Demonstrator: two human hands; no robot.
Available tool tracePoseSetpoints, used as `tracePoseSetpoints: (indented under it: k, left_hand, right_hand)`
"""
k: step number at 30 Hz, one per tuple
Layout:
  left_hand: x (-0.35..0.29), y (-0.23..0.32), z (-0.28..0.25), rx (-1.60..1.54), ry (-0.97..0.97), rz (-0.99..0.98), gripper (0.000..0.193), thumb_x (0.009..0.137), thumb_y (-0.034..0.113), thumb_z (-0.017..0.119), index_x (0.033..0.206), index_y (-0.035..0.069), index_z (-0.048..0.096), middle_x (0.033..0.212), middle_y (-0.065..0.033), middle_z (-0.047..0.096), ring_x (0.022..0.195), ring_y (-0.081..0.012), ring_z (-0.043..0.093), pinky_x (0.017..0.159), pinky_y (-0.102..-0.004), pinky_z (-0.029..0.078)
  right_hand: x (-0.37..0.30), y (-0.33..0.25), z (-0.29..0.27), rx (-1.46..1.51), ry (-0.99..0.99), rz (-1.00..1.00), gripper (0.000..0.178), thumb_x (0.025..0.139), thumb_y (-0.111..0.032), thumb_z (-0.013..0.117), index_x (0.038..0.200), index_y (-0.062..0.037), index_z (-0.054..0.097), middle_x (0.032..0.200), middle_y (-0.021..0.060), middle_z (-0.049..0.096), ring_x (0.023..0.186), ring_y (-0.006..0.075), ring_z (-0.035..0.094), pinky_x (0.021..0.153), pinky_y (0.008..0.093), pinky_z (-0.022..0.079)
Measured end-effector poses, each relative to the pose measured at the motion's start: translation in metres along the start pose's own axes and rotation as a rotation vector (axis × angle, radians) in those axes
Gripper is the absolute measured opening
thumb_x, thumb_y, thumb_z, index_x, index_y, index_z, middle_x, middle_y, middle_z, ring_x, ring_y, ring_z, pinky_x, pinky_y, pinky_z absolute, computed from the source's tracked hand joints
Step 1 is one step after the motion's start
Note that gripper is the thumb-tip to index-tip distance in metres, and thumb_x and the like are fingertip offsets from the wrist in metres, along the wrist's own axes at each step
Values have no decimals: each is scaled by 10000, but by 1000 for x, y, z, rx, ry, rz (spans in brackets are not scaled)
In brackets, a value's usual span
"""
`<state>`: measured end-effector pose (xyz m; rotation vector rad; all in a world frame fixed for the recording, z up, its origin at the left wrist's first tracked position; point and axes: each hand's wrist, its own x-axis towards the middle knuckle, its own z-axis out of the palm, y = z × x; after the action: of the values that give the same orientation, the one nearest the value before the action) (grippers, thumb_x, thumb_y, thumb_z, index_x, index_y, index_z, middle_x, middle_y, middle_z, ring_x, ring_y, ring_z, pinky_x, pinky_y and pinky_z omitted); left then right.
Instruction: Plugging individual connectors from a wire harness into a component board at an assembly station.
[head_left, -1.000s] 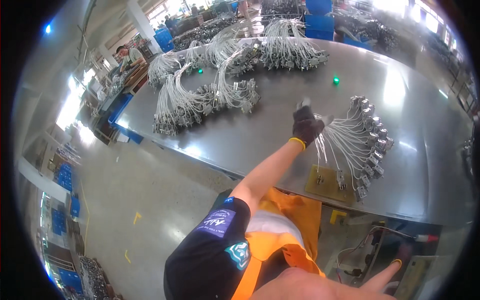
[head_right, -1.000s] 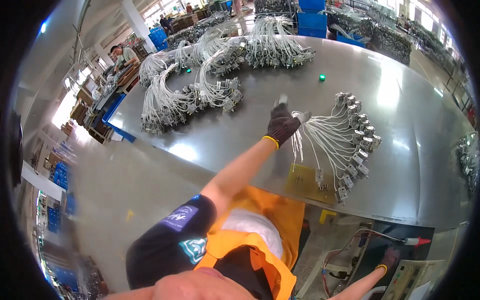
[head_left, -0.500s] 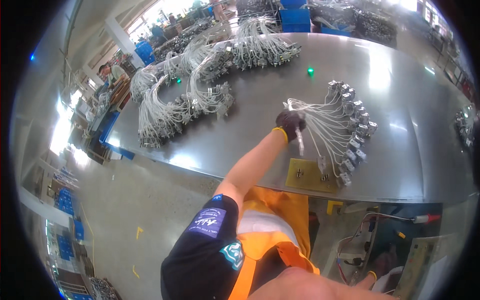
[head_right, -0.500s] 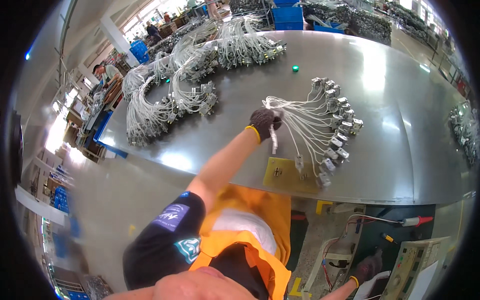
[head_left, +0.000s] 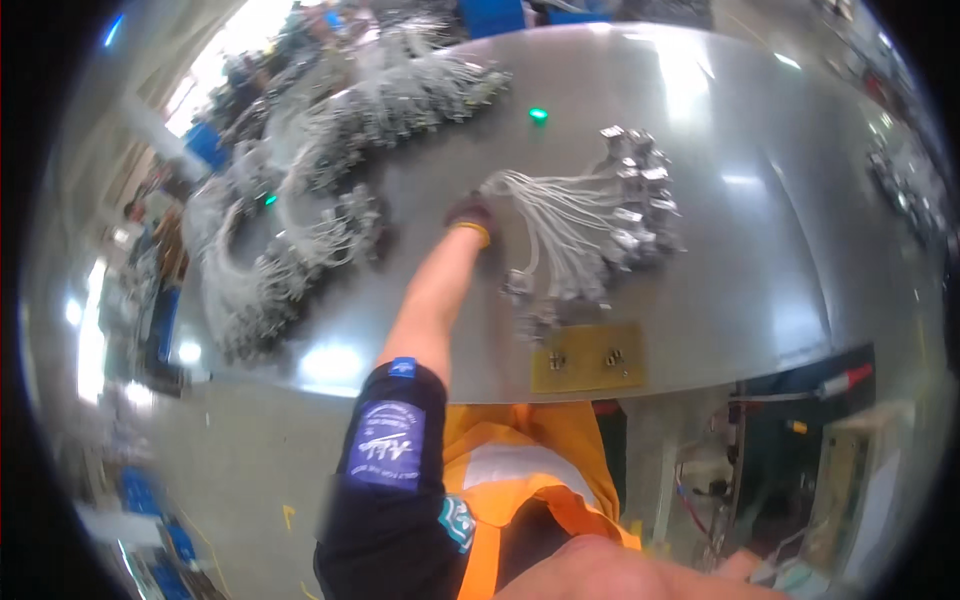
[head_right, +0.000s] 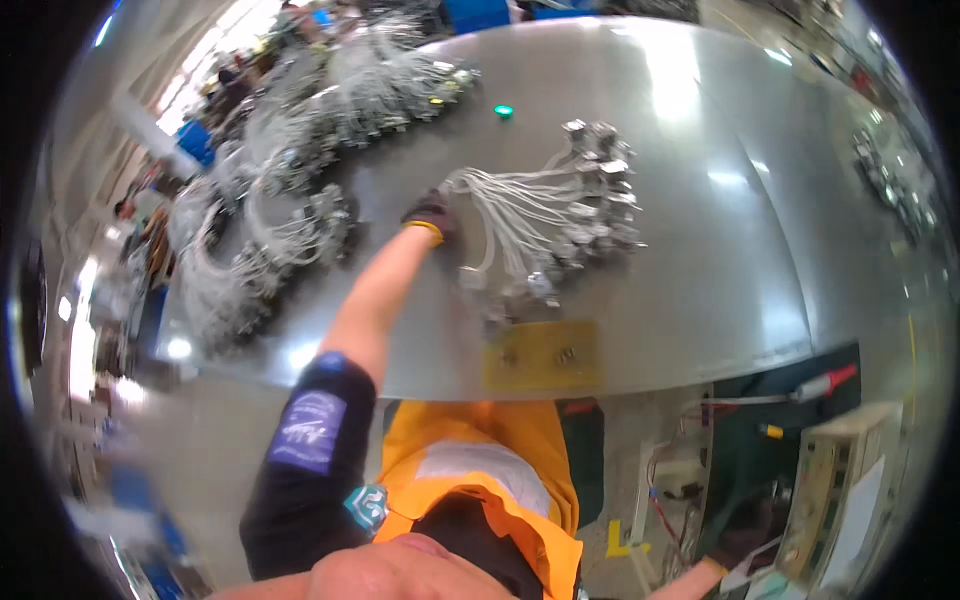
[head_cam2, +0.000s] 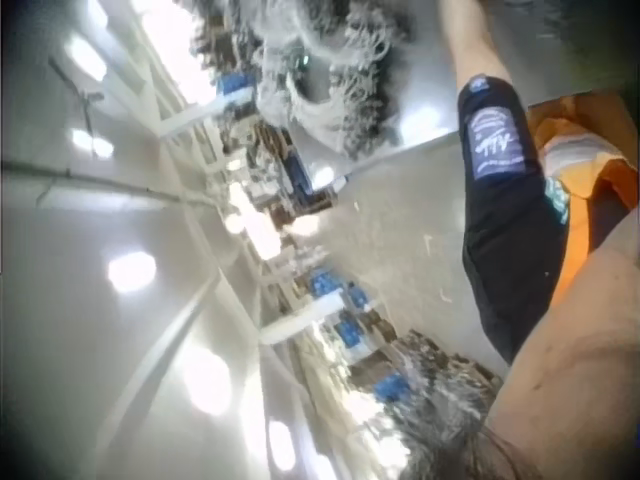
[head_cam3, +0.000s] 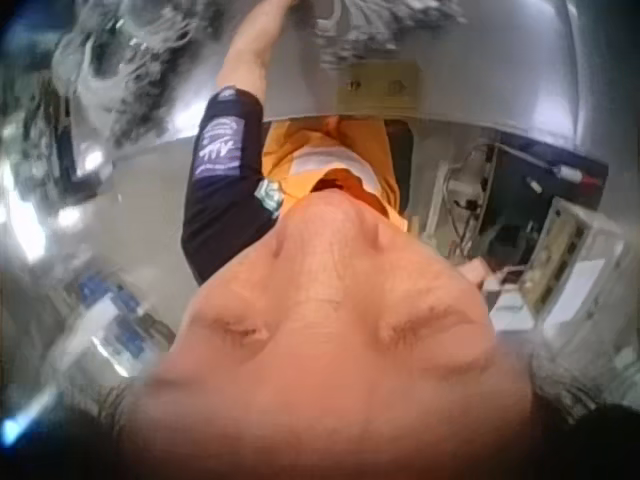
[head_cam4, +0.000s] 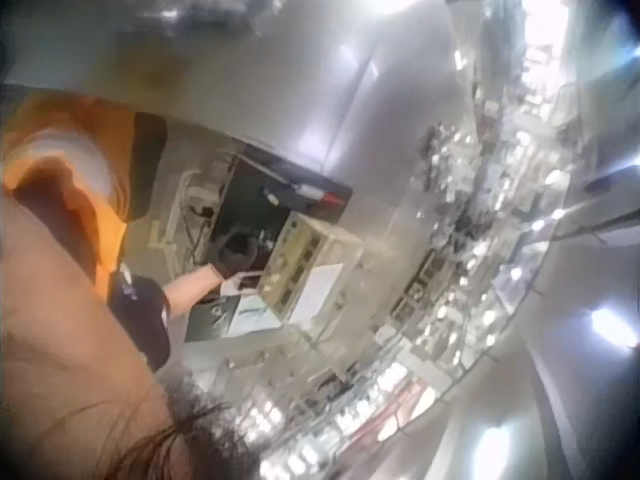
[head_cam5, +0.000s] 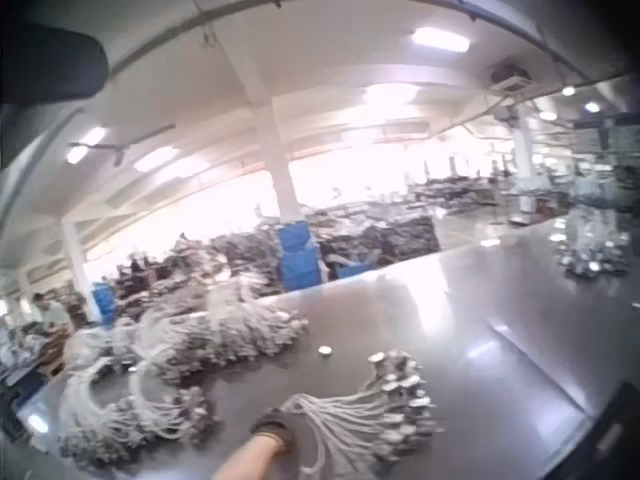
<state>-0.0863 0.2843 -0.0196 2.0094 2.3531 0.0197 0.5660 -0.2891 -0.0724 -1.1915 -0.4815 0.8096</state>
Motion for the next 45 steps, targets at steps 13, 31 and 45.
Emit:
tracePoseSetpoints:
  k: [13,31,45]
  left_hand:
    - [96,-14,-26,114,162,558,460,904,153,426,1360,180,484,1306,-161,580,1109,-374,604,920,-512,471]
    - [-202,207,-54,-658,498,761,659,844,442,629,1324,5,512,1286,-280,544,1146,-421,539,978,-504,388]
    - [-241,95,-33,-509,198,851,466,845,176,554,1271,-7,512,1197,-269,570,926,-417,615,777,-484,477]
  right_hand:
    - [196,11,392,-286,-353,-73,387,932,-115,596,1315,-58,595,1196,74,639,833,114,619,656,266,514]
    - [137,65,471,13,-706,73,321,972,-117,519,1251,21,596,1186,104,647,1127,191,595,921,317,514]
    - [115,88,516,-1147,-1114,-144,445,908,-227,585,1347,-157,559,1274,185,619,1188,206,579,981,337,472]
